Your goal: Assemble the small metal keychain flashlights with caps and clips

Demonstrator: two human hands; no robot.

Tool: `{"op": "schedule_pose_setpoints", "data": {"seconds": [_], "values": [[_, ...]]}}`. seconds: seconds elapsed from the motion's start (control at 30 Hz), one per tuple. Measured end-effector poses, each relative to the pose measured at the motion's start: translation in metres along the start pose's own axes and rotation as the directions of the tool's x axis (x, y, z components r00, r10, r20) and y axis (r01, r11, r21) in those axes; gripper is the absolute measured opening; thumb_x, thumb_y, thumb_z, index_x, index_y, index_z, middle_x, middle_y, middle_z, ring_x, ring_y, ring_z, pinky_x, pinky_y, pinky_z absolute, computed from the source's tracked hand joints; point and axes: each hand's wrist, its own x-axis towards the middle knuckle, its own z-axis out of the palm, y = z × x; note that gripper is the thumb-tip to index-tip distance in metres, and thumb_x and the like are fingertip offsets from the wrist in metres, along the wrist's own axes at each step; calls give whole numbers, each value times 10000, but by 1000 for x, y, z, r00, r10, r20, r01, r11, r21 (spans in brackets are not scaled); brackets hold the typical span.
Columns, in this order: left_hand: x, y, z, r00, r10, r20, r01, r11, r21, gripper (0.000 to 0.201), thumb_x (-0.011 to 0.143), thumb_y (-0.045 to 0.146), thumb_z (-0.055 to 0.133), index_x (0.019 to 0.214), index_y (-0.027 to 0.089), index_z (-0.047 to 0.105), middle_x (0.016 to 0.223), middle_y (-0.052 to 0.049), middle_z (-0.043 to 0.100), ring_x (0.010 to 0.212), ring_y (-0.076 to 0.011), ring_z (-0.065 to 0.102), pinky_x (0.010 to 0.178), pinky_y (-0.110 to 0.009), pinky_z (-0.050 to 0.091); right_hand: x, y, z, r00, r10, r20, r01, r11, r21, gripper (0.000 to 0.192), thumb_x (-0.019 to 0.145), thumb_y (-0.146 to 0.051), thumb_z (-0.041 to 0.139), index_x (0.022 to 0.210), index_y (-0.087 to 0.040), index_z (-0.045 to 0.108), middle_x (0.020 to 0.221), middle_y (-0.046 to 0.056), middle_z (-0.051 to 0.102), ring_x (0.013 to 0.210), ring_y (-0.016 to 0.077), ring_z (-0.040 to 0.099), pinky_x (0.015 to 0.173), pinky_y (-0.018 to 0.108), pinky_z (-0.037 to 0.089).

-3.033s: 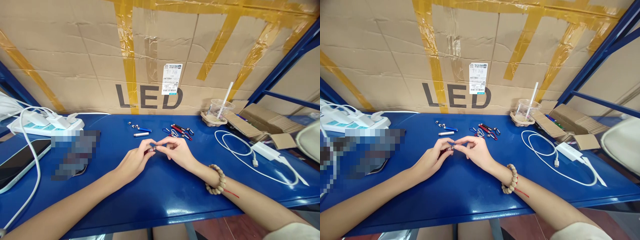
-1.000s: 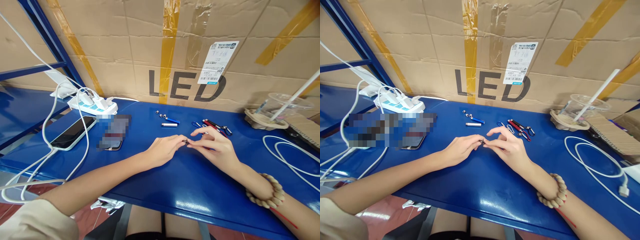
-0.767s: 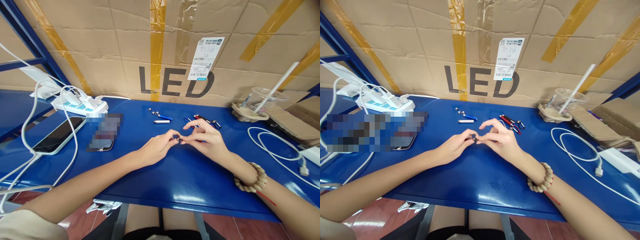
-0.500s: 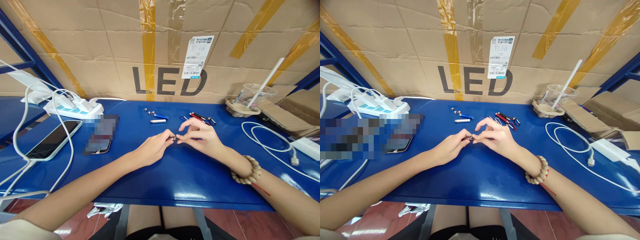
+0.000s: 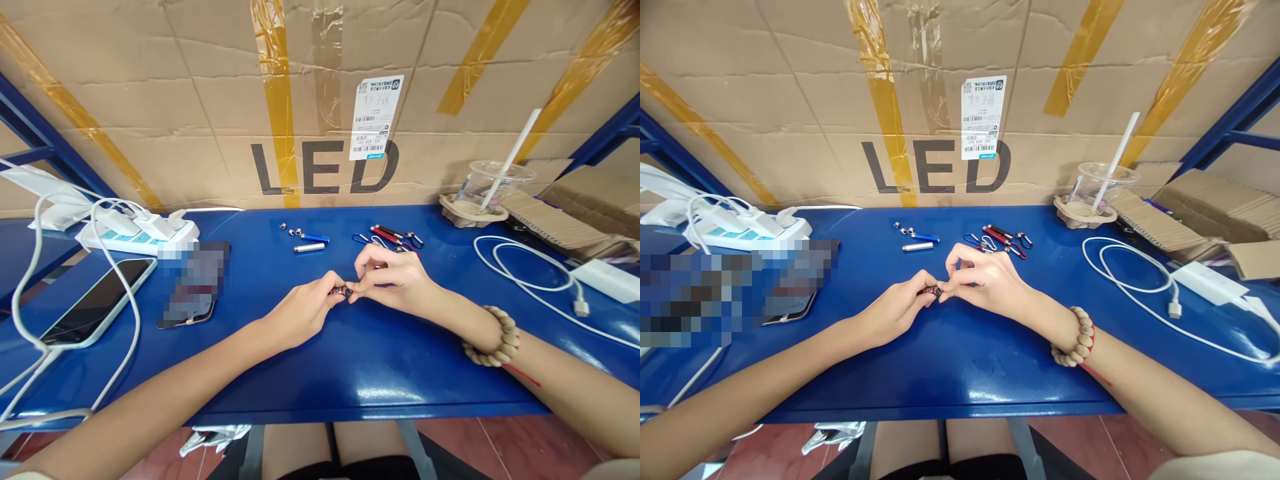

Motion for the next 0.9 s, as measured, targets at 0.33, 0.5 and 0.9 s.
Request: {"op": "schedule_pose_setpoints", "data": {"seconds": [0.33, 0.5, 0.9], "values": [[2, 3, -2, 1000, 11, -11, -10, 992, 122, 123, 939, 226, 329, 898, 205, 442, 1012, -29, 640, 889, -162, 616, 767, -271, 458, 4, -7, -1, 995, 86, 40, -87, 996, 28, 191, 801, -256, 642, 632, -173, 677, 750, 15, 547, 542, 48, 479, 490, 190, 352], [3, 0, -3, 999, 31, -11, -27, 958, 287, 145, 955, 263, 317, 944, 208, 451, 1037, -36, 636, 950, -183, 608, 769, -283, 463, 6, -7, 8, 968, 248, 21, -247, 949, 193, 336, 757, -390, 670, 530, -155, 595, 684, 8, 498, 562, 76, 479, 467, 197, 373], [4, 0, 2, 988, 5, -154, 53, 928, 369, 132, 953, 275, 328, 968, 204, 439, 1028, -32, 643, 934, -207, 621, 739, -298, 477, 9, -4, 21, 849, 510, 142, -521, 756, 396, 394, 748, -477, 637, 572, -159, 485, 772, 26, 499, 459, 57, 459, 415, 230, 415]]}}
